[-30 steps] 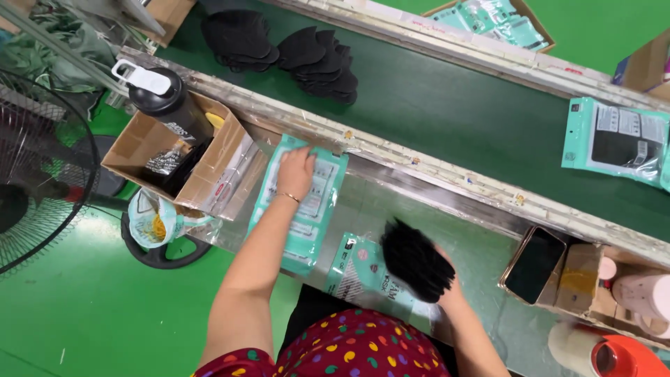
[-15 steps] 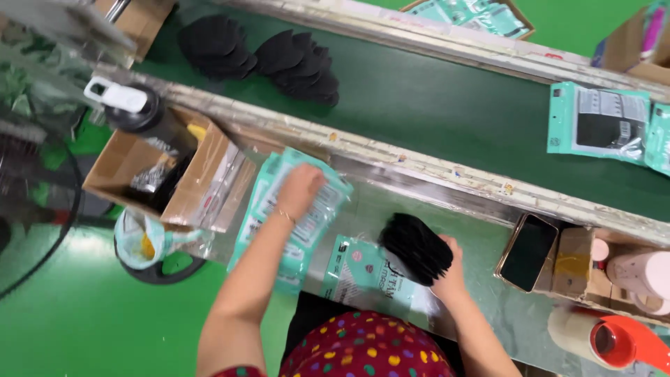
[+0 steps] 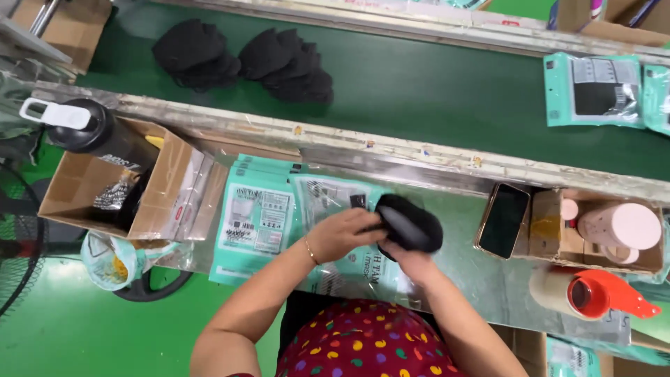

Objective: Packaging black face masks into plastic bags on a conveyor belt in a factory setting.

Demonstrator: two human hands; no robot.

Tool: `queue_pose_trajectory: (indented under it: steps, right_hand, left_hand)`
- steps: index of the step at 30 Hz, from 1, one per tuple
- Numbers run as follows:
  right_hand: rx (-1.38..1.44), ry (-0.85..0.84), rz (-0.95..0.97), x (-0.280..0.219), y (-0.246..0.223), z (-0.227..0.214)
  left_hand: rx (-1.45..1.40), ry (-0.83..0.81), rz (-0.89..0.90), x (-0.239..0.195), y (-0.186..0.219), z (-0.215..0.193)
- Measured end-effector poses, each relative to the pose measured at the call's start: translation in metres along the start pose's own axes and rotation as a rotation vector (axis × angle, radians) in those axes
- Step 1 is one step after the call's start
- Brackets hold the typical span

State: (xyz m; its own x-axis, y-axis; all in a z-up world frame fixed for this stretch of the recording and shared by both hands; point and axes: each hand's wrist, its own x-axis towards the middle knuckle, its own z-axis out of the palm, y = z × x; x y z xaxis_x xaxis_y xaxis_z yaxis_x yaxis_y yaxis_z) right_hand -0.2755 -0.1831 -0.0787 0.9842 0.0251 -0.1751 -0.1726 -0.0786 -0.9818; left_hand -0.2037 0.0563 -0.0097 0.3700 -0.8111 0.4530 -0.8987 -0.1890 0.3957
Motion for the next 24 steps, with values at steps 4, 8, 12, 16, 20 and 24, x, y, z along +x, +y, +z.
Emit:
queue_pose_trajectory:
  steps: [4,8,12,16,20,24]
  right_hand:
    - [0.117,0.007,0.163,0.006,0.036,-0.012]
    - [0.16,0.041,0.131,0.006,0.027,-0.016]
    - [-0.132,-0.187,0.081,0.004,0.019,-0.016]
    - [-0.659,-0.454,-0.109,0.004,-0.033,-0.004]
    - [-0.482,-0.337,-0.171,0.003,-0.047,-0.017]
    - [-0.227,-0.102,-0.264,0.001,-0.043,-0.021]
  left_hand:
    - [0.076,0.348,-0.239,0.024,0.005,-0.026]
    - [-0.016,0.47,-0.579,0.007,-0.012,0.002]
    - [-0.031,0.463,-0.687,0.018,0.003,-0.011]
    - [-0.071,0.266,-0.507,0.041,0.028,-0.001]
    - [-0.097,0.437,-0.428,0.035,0.007,0.011]
    - [-0.103,0.514,-0.553,0.043,0.017,-0.035]
